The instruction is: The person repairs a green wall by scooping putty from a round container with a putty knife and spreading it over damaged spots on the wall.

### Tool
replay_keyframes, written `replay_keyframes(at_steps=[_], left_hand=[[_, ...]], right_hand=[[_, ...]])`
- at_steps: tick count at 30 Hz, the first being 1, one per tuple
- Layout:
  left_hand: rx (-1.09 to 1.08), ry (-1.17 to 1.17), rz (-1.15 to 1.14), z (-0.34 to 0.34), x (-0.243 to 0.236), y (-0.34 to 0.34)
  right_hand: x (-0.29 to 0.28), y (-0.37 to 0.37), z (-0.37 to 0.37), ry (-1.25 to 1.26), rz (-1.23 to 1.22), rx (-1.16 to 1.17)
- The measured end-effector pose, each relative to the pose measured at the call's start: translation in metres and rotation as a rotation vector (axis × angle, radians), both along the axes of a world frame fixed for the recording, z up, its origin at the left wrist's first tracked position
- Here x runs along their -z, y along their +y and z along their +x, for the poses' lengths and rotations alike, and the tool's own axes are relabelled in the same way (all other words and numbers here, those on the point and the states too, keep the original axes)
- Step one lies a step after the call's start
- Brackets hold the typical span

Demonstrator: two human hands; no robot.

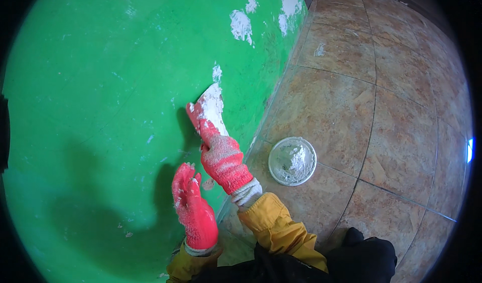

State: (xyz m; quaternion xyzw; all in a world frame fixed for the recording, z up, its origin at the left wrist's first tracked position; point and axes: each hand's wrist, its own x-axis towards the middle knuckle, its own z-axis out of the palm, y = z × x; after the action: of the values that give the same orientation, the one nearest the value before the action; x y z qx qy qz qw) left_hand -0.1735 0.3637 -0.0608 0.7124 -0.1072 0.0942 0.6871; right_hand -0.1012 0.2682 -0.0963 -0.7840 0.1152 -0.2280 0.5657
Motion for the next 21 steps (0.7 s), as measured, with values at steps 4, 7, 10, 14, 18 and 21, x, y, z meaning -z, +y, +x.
replay_keyframes(at_steps=[4,7,10,14,18,21], left_hand=[[-0.003,0.02,-0.022,0.005,0.0,-0.016],[0.0,0.024,-0.015,0.007,0.001,-0.027],[0.0,0.018,0.011,0.009,0.005,-0.033],[-0.009,0.023,0.023,0.011,0.005,-0.041],[-0.02,0.042,-0.011,0.007,0.003,-0.039],[-0.039,-0.004,0.031,0.009,0.008,-0.035]], right_hand=[[0.004,-0.011,-0.008,-0.025,-0.025,-0.119],[0.006,-0.022,-0.009,0.003,-0.077,-0.205],[0.006,-0.025,-0.014,0.019,-0.105,-0.252],[0.014,-0.024,-0.017,-0.09,0.014,-0.261],[0.016,-0.014,-0.017,-0.114,-0.006,-0.299],[0.023,-0.008,-0.016,-0.126,-0.002,-0.299]])
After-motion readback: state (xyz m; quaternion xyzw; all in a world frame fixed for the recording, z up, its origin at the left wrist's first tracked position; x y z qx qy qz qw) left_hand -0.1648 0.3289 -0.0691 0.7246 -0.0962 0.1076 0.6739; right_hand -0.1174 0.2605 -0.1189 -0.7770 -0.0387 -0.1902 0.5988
